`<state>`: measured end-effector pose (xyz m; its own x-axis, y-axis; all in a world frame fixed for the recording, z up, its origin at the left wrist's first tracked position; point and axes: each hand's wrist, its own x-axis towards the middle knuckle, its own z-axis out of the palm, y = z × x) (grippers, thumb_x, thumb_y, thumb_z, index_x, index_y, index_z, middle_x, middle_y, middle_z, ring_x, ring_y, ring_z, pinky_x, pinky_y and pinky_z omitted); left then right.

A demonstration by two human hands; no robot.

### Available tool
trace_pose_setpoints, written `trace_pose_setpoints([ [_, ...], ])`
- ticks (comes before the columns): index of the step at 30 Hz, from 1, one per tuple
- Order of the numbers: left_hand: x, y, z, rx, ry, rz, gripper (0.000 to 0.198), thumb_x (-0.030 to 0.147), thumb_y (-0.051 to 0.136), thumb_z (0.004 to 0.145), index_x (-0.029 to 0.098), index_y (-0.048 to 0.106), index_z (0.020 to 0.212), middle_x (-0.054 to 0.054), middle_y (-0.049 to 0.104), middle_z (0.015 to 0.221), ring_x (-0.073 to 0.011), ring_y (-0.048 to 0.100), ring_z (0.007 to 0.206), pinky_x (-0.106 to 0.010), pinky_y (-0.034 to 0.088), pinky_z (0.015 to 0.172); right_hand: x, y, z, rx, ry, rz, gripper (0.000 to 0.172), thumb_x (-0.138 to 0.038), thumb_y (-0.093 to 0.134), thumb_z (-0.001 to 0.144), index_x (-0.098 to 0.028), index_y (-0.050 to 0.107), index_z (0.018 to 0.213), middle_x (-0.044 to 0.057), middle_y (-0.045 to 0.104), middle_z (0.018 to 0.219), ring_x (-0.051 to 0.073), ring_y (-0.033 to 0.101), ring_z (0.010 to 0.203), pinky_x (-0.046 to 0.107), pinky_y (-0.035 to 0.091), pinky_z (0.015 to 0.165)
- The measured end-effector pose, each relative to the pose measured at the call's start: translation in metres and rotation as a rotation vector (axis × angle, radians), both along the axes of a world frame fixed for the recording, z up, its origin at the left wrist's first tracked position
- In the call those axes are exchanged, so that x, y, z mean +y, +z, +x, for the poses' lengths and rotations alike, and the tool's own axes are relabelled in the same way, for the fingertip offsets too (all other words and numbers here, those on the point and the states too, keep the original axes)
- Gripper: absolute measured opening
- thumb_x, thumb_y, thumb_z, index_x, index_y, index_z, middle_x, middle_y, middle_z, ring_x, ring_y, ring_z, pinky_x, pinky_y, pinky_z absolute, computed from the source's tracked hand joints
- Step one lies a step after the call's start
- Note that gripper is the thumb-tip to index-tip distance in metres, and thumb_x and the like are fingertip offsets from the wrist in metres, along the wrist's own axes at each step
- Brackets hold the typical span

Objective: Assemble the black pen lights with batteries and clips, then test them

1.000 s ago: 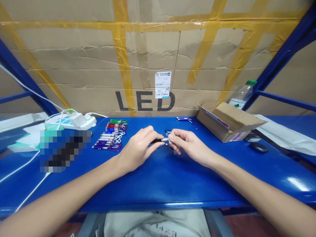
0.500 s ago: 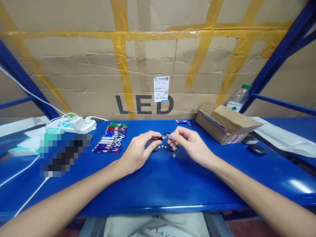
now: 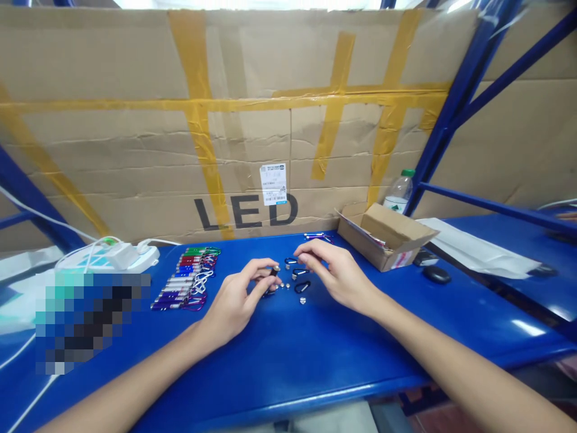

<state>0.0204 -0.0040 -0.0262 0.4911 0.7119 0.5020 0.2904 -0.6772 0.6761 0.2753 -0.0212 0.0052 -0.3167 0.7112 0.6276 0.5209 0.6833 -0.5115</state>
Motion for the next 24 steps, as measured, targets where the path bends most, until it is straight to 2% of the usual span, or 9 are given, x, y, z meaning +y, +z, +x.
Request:
trace_pose_setpoints([
  [3, -0.001, 0.002, 0.001, 0.002, 0.001, 0.012, 0.032, 0.035, 0.053, 0.111, 0.022, 0.059, 0.139, -0.007, 0.083, 0.101, -0.0190, 0.080, 0.089, -0.034, 0.066, 0.085, 0.005, 0.018, 0.027, -0.037, -0.122, 0.018, 0.020, -0.038, 0.055, 0.110, -0.023, 0.067, 0.105, 0.005, 0.076, 0.100, 0.022, 0.069, 0.090, 0.034, 0.051, 0.082],
  [6, -0.002, 0.002, 0.002, 0.004, -0.014, -0.001, 0.026, 0.035, 0.053, 0.111, 0.022, 0.061, 0.132, -0.006, 0.082, 0.101, -0.0183, 0.080, 0.086, -0.032, 0.066, 0.081, 0.018, 0.041, 0.081, -0.144, -0.415, 0.009, 0.024, -0.042, 0.056, 0.108, -0.022, 0.068, 0.099, 0.005, 0.076, 0.091, 0.023, 0.066, 0.080, 0.032, 0.046, 0.073],
  [8, -0.002, 0.001, 0.002, 0.017, -0.023, -0.026, 0.024, 0.035, 0.054, 0.111, 0.023, 0.060, 0.130, -0.006, 0.082, 0.103, -0.0185, 0.080, 0.088, -0.032, 0.066, 0.079, 0.032, 0.053, 0.121, -0.328, -0.653, -0.095, 0.023, -0.039, 0.059, 0.106, -0.022, 0.069, 0.096, 0.006, 0.075, 0.085, 0.023, 0.066, 0.075, 0.032, 0.042, 0.068],
  [10, -0.002, 0.000, 0.001, 0.029, -0.034, -0.022, 0.022, 0.035, 0.053, 0.111, 0.023, 0.059, 0.129, -0.006, 0.082, 0.103, -0.0182, 0.081, 0.089, -0.031, 0.066, 0.079, 0.046, 0.060, 0.155, -0.489, -0.776, -0.296, 0.018, -0.033, 0.062, 0.102, -0.020, 0.073, 0.095, 0.008, 0.076, 0.087, 0.025, 0.067, 0.076, 0.032, 0.041, 0.065],
  [12, -0.002, 0.000, 0.001, 0.038, -0.039, -0.004, 0.020, 0.034, 0.052, 0.111, 0.024, 0.059, 0.128, -0.006, 0.082, 0.103, -0.0181, 0.081, 0.089, -0.032, 0.066, 0.080, 0.060, 0.063, 0.175, -0.591, -0.756, -0.426, 0.015, -0.026, 0.066, 0.099, -0.019, 0.076, 0.091, 0.009, 0.078, 0.087, 0.024, 0.069, 0.075, 0.032, 0.041, 0.064],
  [15, -0.002, -0.001, 0.002, 0.055, -0.039, 0.001, 0.020, 0.034, 0.052, 0.111, 0.025, 0.058, 0.127, -0.005, 0.083, 0.103, -0.0182, 0.081, 0.089, -0.032, 0.066, 0.081, 0.078, 0.062, 0.185, -0.617, -0.757, -0.464, 0.016, -0.024, 0.068, 0.097, -0.016, 0.078, 0.088, 0.011, 0.079, 0.084, 0.023, 0.070, 0.074, 0.031, 0.042, 0.063],
  [17, -0.003, -0.001, 0.003, 0.061, -0.043, -0.001, 0.020, 0.034, 0.052, 0.111, 0.025, 0.058, 0.127, -0.005, 0.083, 0.103, -0.0184, 0.082, 0.089, -0.032, 0.067, 0.082, 0.087, 0.061, 0.185, -0.609, -0.781, -0.454, 0.016, -0.022, 0.066, 0.099, -0.013, 0.079, 0.101, 0.013, 0.081, 0.095, 0.024, 0.074, 0.083, 0.029, 0.046, 0.067],
  [20, -0.003, -0.002, 0.004, 0.062, -0.051, -0.010, 0.020, 0.035, 0.052, 0.111, 0.024, 0.058, 0.127, -0.006, 0.083, 0.103, -0.0188, 0.082, 0.089, -0.032, 0.067, 0.083, 0.095, 0.061, 0.186, -0.591, -0.838, -0.406, 0.028, -0.021, 0.063, 0.100, -0.008, 0.073, 0.123, 0.020, 0.079, 0.118, 0.027, 0.075, 0.102, 0.029, 0.048, 0.075],
  [24, -0.002, -0.003, 0.003, 0.079, -0.050, -0.026, 0.021, 0.036, 0.051, 0.111, 0.024, 0.057, 0.128, -0.006, 0.082, 0.105, -0.0190, 0.081, 0.092, -0.033, 0.066, 0.085, 0.091, 0.067, 0.196, -0.601, -0.836, -0.397, 0.031, -0.017, 0.060, 0.099, -0.011, 0.073, 0.127, 0.019, 0.078, 0.126, 0.028, 0.074, 0.110, 0.029, 0.050, 0.080],
])
